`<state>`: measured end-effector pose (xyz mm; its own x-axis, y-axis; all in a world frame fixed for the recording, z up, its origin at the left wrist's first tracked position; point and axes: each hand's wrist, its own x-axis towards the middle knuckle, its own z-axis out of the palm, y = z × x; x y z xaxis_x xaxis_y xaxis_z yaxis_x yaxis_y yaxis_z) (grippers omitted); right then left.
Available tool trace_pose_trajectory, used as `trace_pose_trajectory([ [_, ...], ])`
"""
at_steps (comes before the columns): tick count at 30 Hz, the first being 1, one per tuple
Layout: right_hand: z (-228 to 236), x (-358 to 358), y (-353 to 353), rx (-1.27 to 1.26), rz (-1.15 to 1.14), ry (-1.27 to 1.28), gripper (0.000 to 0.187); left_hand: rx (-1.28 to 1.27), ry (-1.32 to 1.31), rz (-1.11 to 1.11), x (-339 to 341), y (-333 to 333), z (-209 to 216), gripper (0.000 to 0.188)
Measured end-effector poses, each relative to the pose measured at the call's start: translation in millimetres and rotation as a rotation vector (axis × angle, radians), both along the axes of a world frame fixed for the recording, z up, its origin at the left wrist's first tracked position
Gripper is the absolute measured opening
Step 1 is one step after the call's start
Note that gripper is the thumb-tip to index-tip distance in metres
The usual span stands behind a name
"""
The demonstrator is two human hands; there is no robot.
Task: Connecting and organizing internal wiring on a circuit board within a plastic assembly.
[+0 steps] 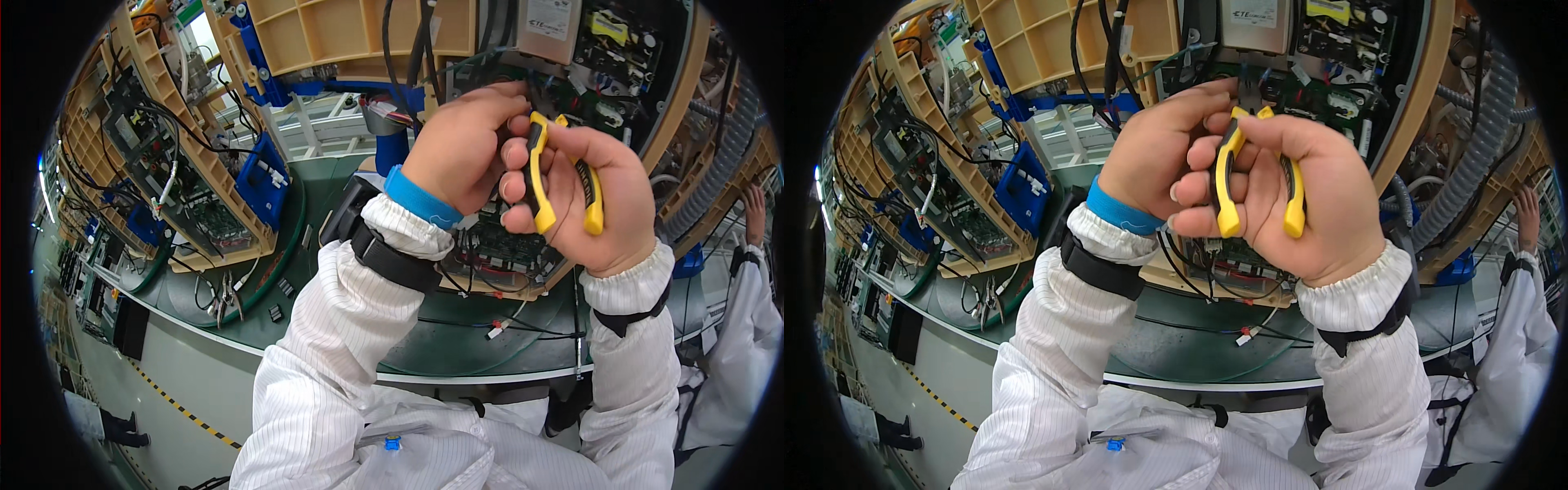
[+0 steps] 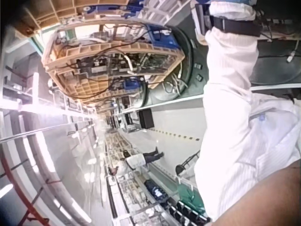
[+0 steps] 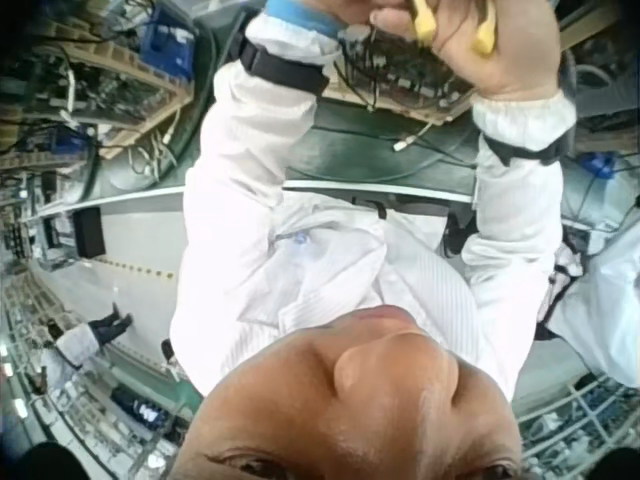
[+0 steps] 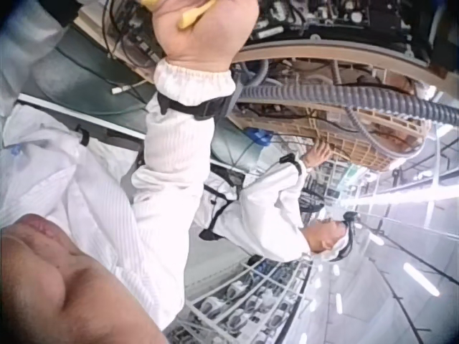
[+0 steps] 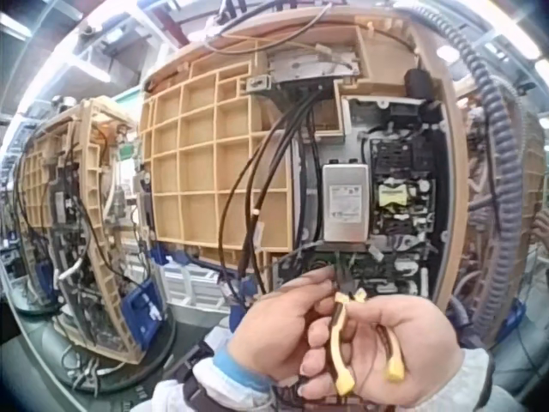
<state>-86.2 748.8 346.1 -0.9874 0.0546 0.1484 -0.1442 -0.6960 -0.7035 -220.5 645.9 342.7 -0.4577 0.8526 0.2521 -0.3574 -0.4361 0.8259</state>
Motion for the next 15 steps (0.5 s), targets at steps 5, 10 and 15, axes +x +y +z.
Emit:
trace_pose_trajectory([
  [5, 5, -13, -2, -0.041, -0.008, -0.011, 0.033, -0.006, -0.206, -0.265, -23, 9, -15, 0.024],
  [10, 13, -18, -7, -0.159, 0.059, 0.041, 0.03, 0.241, -0.293, -0.309, -16, 15, -24, 0.027],
  [15, 13, -25, -12, -0.212, 0.056, 0.048, 0.03, 0.523, -0.395, -0.619, -29, 29, -45, 0.037],
])
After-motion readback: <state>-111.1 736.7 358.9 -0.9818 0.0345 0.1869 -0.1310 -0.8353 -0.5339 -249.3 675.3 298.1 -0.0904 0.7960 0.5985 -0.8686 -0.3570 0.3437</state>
